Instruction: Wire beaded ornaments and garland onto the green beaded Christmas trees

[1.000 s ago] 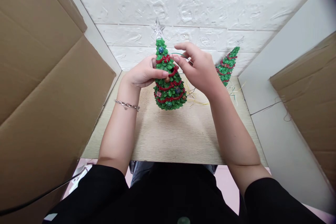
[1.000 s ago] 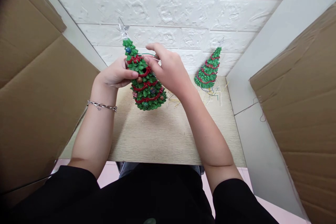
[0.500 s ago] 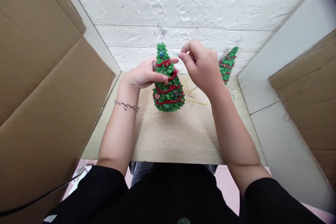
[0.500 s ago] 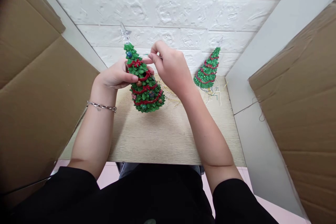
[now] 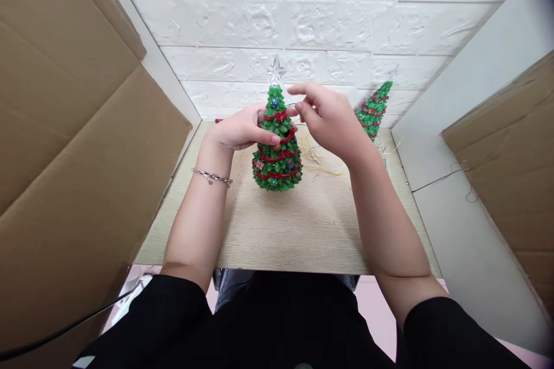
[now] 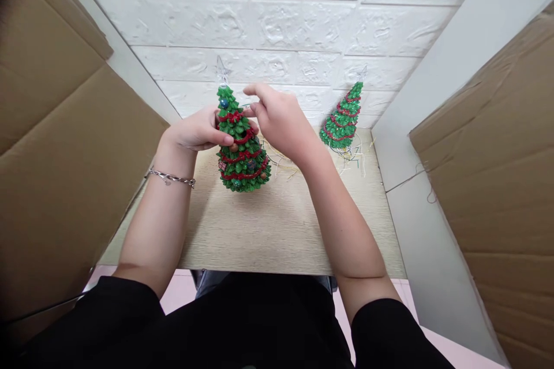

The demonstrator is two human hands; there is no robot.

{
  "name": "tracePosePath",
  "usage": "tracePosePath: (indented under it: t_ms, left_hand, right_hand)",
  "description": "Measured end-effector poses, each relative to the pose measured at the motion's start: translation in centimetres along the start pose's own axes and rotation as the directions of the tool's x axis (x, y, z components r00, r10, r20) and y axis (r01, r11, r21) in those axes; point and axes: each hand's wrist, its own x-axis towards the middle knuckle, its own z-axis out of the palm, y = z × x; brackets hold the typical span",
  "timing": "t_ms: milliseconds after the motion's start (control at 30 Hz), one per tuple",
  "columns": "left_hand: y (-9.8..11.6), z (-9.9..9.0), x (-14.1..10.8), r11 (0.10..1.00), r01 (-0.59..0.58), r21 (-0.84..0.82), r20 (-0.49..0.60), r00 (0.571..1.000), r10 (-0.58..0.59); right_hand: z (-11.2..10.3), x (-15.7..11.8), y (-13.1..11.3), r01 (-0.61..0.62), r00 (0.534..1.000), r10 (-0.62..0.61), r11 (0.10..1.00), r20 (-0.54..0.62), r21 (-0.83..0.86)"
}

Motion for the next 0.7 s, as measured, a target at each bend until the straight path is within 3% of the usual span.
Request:
tracePosePath:
  t_ms: [367, 700]
  left_hand:
    - [-0.7, -0.8, 0.0, 0.996, 0.058, 0.069, 0.056, 0.996, -0.062]
    - [-1.4, -1.2, 0.1, 0.998, 0.041, 0.051, 0.091, 0.995, -0.046]
  right_hand:
    - [-0.5, 0.2, -0.1, -0.053, 0.992, 0.06, 0.997, 0.113, -0.06]
    - [-0.9, 0.0, -0.3, -0.08, 0.989, 0.072, 0.996, 0.13, 0.051]
